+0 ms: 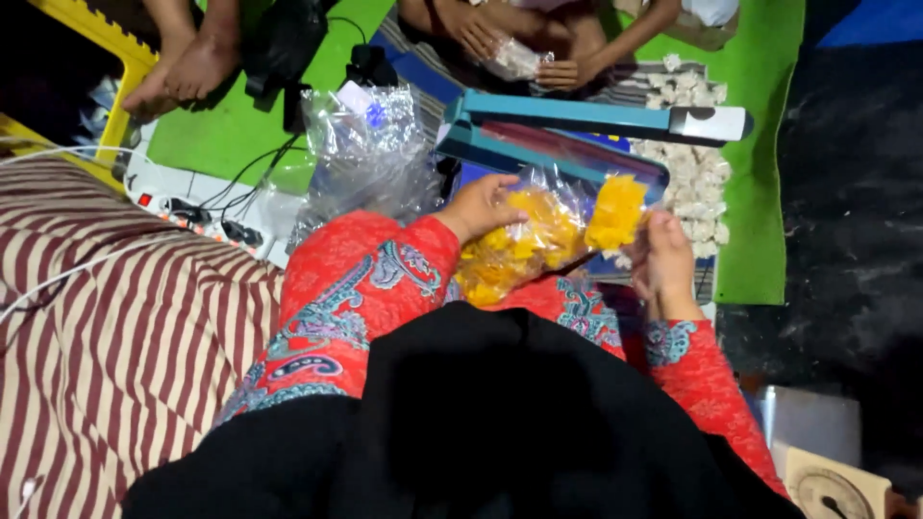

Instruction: Manually filling plastic bags with yellow snacks and sealing them using an impulse sealer.

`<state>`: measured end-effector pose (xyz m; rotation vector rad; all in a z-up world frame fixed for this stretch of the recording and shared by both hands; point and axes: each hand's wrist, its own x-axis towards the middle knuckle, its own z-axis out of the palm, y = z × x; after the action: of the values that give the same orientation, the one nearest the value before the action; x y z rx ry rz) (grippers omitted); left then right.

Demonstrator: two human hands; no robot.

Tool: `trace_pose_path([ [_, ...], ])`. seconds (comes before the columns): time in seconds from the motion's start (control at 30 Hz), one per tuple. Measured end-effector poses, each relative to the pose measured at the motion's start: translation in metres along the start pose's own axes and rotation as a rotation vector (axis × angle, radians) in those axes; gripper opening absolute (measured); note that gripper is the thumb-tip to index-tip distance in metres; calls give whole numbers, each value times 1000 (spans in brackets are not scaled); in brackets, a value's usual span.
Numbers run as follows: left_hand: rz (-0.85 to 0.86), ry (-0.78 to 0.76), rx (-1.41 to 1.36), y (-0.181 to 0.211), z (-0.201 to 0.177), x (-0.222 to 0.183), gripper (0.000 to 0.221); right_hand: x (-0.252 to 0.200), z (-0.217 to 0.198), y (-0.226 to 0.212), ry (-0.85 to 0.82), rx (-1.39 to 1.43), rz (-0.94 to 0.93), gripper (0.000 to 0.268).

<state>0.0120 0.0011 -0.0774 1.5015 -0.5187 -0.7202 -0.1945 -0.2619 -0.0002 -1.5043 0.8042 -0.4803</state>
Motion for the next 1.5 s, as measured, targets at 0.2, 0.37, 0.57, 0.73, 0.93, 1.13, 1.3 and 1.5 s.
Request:
trace_pose_path([
  [0.2, 189, -57, -167, 21, -5, -12, 80, -14, -16, -76, 44, 9, -285, 17],
  [0.37, 407, 8, 142, 79, 1, -35, 66, -48, -5, -167, -101, -71, -523, 19],
  [0.57, 740, 196, 54, 89, 8, -36, 66, -71, 28, -243, -204, -643, -1016, 18],
  [0.73, 748, 310, -50, 70, 8, -20, 63, -73, 44, -264, -209, -651, -1213, 7],
  [0.93, 613, 243, 20, 73, 5, -13, 66, -51, 61, -255, -234, -1118, -1211, 22],
  [1.13, 585, 253, 19, 76, 9, -15, 68, -48, 57, -248, -106, -1293, -1256, 20],
  [1.3, 493, 124, -61, 89, 7, -20, 83, -42, 69, -237, -241, -1339, -899, 23],
  [1.5, 792, 181, -83, 77, 8, -5, 112, -50, 120, -229, -354, -1450, -503, 27],
])
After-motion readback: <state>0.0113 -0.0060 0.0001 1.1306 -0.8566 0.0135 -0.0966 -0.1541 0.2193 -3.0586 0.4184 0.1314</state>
